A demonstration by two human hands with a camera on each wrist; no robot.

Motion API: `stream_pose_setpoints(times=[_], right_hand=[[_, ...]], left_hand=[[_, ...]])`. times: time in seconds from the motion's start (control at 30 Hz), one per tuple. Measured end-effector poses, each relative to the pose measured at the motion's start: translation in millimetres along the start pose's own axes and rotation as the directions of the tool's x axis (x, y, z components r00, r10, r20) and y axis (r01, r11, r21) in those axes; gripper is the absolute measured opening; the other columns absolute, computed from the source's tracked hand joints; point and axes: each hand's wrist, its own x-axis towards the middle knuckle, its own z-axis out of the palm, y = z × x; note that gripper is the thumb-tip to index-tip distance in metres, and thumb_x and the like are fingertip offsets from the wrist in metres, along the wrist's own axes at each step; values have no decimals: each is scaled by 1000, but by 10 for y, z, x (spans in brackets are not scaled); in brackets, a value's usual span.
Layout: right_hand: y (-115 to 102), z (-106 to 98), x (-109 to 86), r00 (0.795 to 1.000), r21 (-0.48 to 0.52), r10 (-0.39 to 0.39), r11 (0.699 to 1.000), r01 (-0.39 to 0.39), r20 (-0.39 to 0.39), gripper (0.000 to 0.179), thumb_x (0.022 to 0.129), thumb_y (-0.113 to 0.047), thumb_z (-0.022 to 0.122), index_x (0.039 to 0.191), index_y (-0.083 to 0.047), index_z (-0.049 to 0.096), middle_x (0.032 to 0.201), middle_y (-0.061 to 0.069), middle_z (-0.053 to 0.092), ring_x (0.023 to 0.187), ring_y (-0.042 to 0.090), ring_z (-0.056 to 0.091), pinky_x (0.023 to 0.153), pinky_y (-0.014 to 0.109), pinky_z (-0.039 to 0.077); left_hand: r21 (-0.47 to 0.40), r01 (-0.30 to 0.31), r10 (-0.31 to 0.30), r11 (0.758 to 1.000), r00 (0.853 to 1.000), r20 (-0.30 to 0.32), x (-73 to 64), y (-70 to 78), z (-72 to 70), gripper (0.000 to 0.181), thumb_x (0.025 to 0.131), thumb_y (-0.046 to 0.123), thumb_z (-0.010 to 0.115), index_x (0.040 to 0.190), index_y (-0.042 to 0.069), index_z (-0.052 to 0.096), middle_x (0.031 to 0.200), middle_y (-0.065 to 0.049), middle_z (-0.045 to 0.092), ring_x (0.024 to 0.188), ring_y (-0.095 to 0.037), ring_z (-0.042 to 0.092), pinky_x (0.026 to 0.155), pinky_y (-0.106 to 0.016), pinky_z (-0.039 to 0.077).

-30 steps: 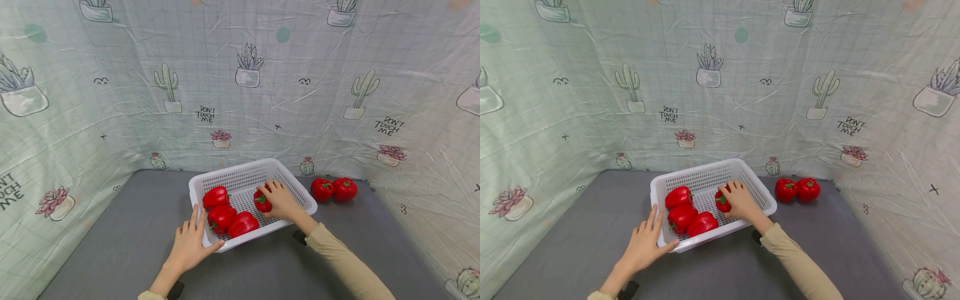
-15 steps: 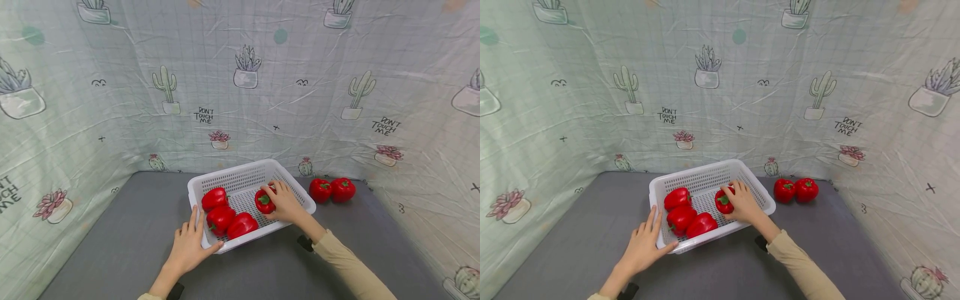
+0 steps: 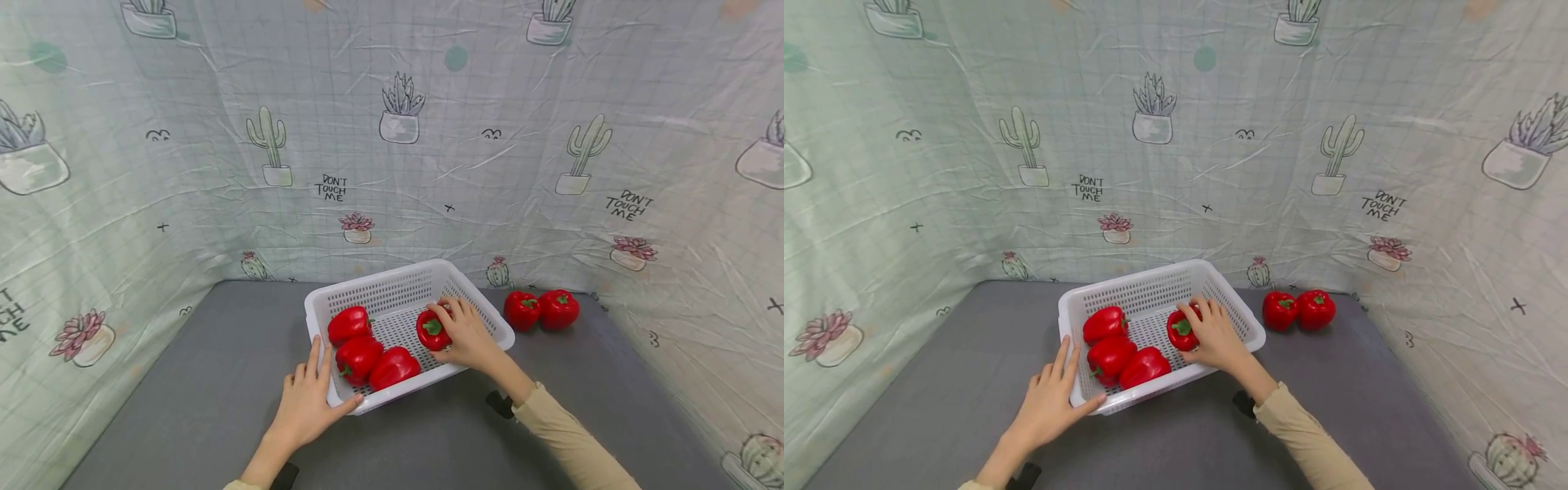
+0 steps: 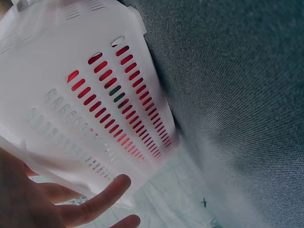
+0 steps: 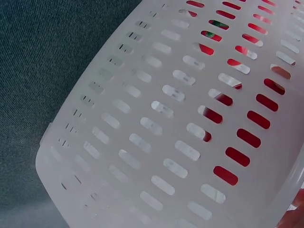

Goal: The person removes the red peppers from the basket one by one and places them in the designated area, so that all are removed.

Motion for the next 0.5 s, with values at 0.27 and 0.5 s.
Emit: stream_pose_setpoints(times=[0.27, 0.5], right_hand=[[-30, -36, -26, 1000, 7, 12, 1000, -12, -21, 85, 55, -35, 81, 127, -14, 42, 121, 10, 45, 109, 27, 40, 89, 47, 41], [-11, -141, -95, 998, -1, 44, 999, -44, -46, 86, 53, -38, 82, 127, -15, 43, 120, 10, 47, 107, 25, 42, 84, 44, 46]], left_hand=[[-6, 1, -1, 1000, 1000, 6, -1, -8, -6, 99, 68, 70, 53, 138, 4, 30, 148, -15, 19, 103, -33, 46, 82, -55, 39], [-11, -1, 1, 1000, 1000, 5, 3, -2, -3, 99, 68, 71, 52, 138, 4, 30, 148, -14, 18, 103, -33, 46, 82, -54, 39]])
